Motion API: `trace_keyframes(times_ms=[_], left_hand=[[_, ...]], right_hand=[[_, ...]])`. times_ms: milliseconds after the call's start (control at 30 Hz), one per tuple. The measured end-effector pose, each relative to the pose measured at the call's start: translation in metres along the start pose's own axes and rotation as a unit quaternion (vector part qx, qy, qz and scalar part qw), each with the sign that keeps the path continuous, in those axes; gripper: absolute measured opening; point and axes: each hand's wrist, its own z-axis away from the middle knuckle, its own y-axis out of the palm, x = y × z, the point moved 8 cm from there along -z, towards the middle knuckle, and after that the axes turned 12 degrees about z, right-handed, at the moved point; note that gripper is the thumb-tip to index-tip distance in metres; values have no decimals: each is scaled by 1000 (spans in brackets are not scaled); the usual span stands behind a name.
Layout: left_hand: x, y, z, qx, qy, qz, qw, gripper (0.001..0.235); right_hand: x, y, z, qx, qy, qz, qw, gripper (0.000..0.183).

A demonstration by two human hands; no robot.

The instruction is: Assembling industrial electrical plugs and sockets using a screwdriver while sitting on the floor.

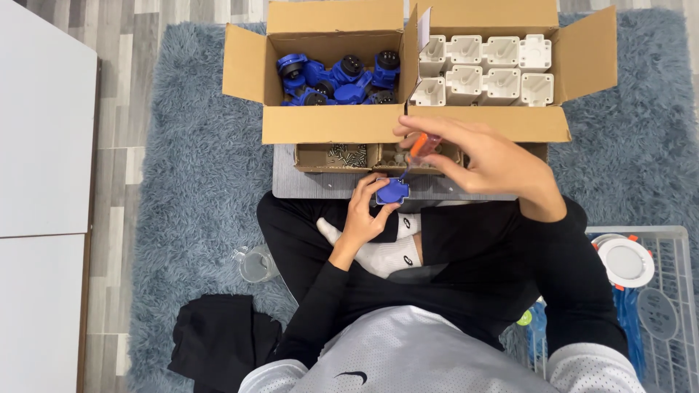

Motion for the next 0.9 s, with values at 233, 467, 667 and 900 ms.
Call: trace_keyframes(times_ms=[233, 467, 667, 900], left_hand=[[3, 1, -1, 1, -6, -2, 1000, 55], [1, 0, -2, 1, -6, 1, 1000, 55], [2, 0, 0, -1, -12, 3, 1000, 56], [2, 1, -1, -2, -8, 2, 1000, 56]], right_hand=[[-30, 21, 1, -107, -37, 121, 986, 52], [-25, 24, 1, -164, -43, 276, 946, 57], [2, 5, -3, 7, -15, 17, 1000, 71], [-21, 15, 0, -94, -26, 136, 986, 56]])
